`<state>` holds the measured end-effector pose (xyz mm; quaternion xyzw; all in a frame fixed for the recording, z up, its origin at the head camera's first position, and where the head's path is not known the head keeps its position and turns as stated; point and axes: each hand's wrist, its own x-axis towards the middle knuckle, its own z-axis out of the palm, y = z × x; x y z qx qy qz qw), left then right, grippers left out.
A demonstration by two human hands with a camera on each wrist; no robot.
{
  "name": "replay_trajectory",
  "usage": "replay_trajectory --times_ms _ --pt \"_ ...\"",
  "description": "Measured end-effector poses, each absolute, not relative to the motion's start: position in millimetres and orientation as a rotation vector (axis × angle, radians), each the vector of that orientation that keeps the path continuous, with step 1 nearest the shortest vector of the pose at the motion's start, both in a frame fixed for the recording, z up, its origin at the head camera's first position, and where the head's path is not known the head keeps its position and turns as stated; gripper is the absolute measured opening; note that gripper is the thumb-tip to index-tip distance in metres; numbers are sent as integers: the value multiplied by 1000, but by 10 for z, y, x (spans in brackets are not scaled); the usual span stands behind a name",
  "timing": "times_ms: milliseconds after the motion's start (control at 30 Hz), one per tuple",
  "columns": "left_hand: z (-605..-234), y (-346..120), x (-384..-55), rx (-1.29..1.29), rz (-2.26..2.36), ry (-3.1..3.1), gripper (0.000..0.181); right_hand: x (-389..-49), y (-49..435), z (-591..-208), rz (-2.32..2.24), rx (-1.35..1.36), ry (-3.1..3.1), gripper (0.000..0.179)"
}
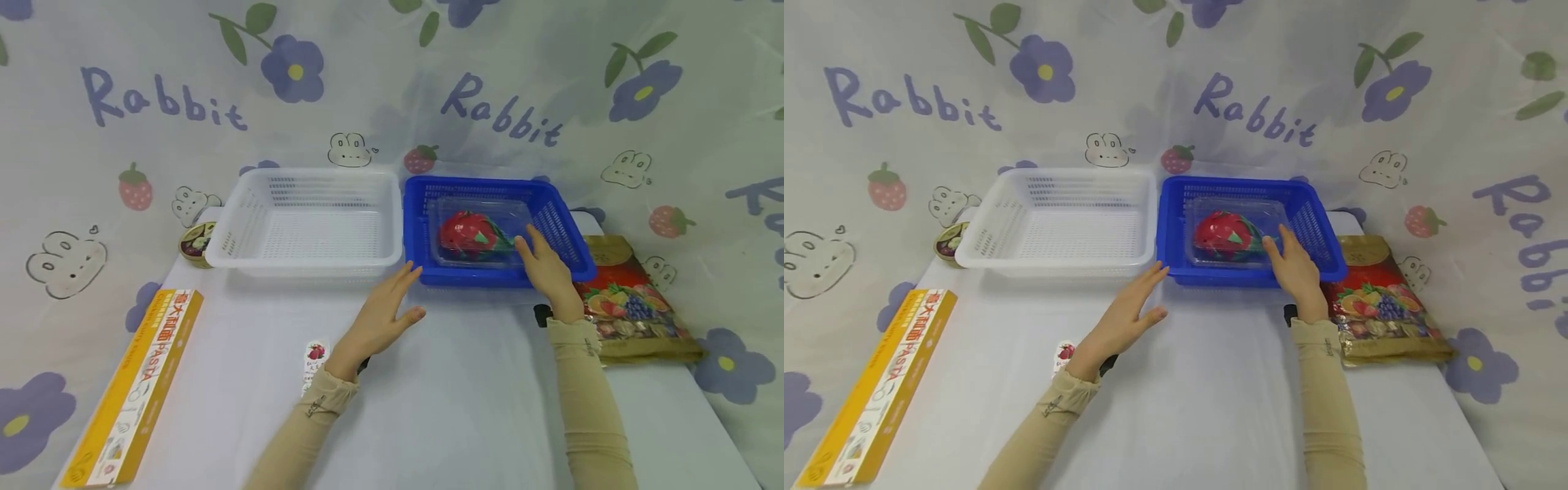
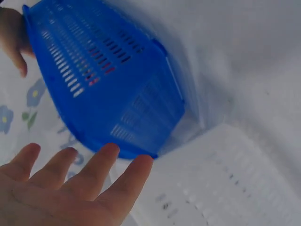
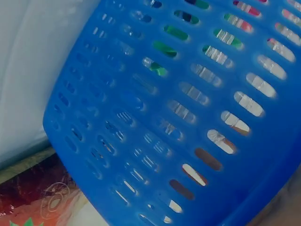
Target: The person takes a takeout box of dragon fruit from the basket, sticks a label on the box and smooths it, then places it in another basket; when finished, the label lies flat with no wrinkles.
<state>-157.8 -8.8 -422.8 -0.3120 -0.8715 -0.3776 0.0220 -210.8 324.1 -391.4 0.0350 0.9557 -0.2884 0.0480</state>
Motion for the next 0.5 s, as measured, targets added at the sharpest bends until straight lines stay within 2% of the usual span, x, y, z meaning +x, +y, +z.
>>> replay_trajectory --times_ms 233,500 --pt "-4306 136 -1740 -910 -1323 -2735 99 -2236 3242 -3880 -705 83 2831 102" --pt "-4402 273 -1801 -895 -1500 -2657 99 -2320 3284 -3863 -710 131 2784 105"
